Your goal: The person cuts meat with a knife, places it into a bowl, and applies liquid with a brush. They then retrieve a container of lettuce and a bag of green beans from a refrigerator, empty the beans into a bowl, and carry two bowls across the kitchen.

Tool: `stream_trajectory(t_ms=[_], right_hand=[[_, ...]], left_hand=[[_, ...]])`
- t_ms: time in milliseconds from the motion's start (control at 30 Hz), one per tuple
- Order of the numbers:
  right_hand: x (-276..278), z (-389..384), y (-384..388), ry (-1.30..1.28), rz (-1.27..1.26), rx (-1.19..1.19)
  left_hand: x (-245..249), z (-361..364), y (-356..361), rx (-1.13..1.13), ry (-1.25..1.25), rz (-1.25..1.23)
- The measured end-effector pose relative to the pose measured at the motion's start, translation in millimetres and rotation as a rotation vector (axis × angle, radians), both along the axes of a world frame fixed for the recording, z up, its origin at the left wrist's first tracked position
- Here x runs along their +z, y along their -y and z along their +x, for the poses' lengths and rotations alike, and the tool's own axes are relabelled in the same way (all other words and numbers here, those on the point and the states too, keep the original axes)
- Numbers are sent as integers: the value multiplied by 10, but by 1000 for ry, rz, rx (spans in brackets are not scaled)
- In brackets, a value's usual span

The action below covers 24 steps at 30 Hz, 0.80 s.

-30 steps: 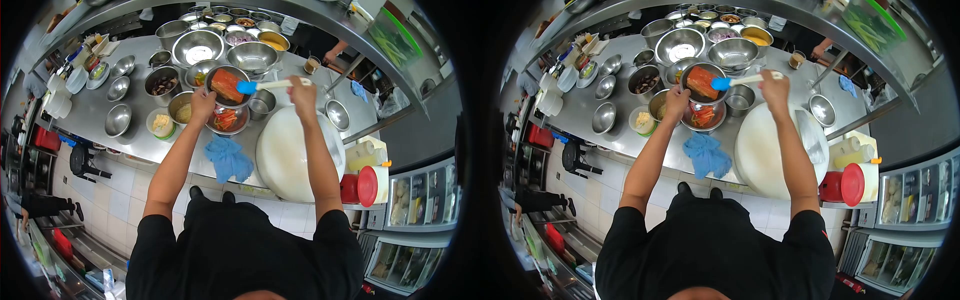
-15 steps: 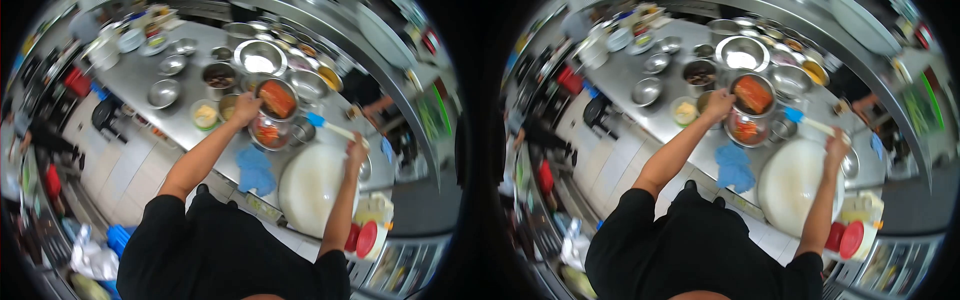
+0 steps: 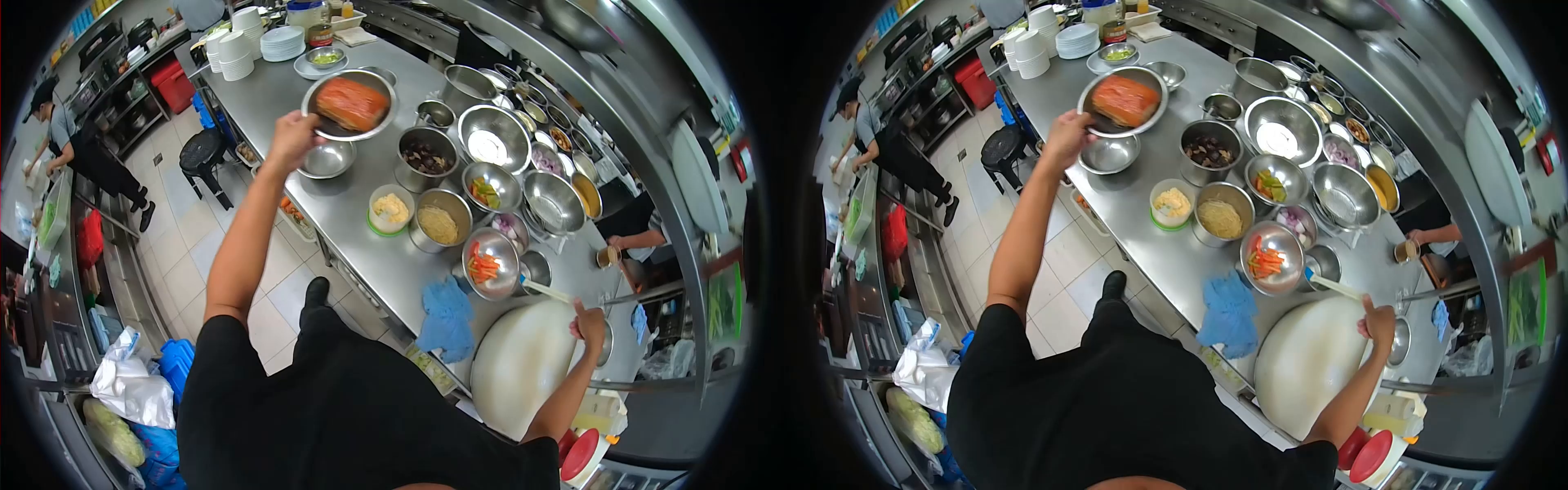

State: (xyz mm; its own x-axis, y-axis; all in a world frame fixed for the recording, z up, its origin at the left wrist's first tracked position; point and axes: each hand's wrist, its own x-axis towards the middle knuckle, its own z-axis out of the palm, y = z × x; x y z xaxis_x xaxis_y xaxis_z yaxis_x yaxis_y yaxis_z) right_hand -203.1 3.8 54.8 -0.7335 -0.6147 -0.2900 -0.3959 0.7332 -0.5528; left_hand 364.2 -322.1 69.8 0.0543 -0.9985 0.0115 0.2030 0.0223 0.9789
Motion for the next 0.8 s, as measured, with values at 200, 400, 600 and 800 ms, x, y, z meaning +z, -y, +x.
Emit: stream_trajectory(t_ms=[200,400,600,800], right_hand=[[892,1633,1473,-29,-293,524],[-270,3504,4140,32,-106,909],[-1304,4240,5263,246,-97,367],[-1185,4115,5251,-296,-117,295]], left_hand=[[-477,1193,837,228,26,50],[-1482,1802,1613,307,117,186],[-1766,1911,1892,149,34,315],[-1641,2066,2095,-177,250,283]])
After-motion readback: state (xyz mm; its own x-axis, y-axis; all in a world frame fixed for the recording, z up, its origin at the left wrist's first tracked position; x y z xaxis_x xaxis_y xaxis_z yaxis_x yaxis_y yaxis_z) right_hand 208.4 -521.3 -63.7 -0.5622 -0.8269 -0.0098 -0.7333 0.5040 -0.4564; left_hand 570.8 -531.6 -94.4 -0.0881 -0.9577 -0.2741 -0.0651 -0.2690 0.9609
